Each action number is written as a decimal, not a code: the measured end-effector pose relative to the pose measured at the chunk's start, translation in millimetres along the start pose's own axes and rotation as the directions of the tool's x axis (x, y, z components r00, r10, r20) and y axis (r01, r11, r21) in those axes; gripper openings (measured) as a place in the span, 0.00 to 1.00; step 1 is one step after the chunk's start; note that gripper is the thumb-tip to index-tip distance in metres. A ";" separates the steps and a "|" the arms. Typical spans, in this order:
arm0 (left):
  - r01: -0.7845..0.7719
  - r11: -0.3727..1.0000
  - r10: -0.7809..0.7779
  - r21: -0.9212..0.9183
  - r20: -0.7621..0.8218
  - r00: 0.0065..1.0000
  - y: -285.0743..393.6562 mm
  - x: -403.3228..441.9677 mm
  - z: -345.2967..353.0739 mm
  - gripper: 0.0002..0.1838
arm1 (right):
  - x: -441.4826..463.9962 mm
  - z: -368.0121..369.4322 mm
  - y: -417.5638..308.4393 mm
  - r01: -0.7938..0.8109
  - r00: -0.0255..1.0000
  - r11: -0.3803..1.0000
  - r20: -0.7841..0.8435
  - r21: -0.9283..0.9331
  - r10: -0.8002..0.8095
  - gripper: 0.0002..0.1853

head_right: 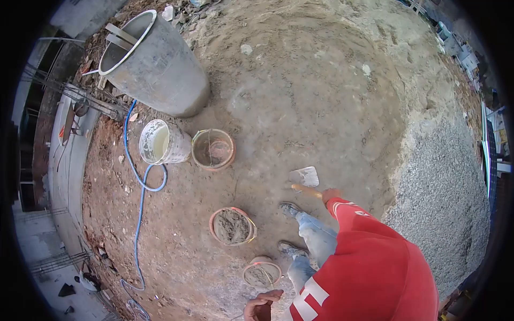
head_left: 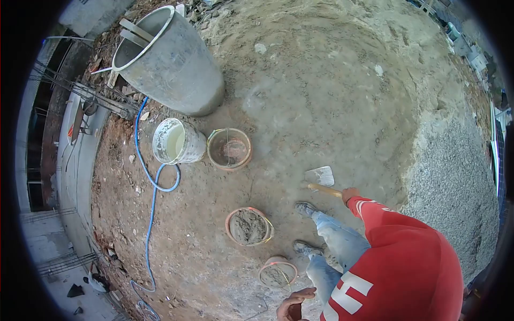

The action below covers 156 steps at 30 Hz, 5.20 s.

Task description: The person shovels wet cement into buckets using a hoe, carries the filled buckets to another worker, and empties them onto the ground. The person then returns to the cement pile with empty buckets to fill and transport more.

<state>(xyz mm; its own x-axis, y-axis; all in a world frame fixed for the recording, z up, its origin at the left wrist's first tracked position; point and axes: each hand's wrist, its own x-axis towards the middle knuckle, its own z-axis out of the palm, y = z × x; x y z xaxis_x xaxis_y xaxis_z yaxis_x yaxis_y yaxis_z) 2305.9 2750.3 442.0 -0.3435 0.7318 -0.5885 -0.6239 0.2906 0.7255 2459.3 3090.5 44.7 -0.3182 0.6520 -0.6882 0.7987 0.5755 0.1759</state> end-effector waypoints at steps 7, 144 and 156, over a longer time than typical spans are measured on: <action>-0.490 0.872 0.335 0.019 0.705 0.625 189.4 -55.4 54.7 0.11 | -68.7 -80.5 20.9 -0.041 0.985 0.999 -0.167 -0.005 0.040 0.14; -0.428 0.827 -0.388 -0.365 -0.921 0.038 -131.9 -137.5 -22.2 0.23 | -65.9 -239.6 -109.2 0.387 0.815 0.831 0.273 0.399 -0.511 0.08; -0.451 0.318 -0.838 -0.834 -0.470 0.276 -413.1 -96.0 -126.6 0.28 | -120.0 -129.6 -279.0 0.761 0.640 0.642 0.277 -0.096 -0.717 0.09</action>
<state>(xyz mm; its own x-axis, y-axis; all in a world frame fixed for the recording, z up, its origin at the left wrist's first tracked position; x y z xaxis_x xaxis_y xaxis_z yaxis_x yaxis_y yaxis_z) 2507.8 2482.0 153.6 0.0985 -0.3310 -0.9385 -0.6286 -0.7518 0.1992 2208.5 2915.7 169.4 -0.6346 -0.1324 -0.7614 0.2214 0.9128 -0.3433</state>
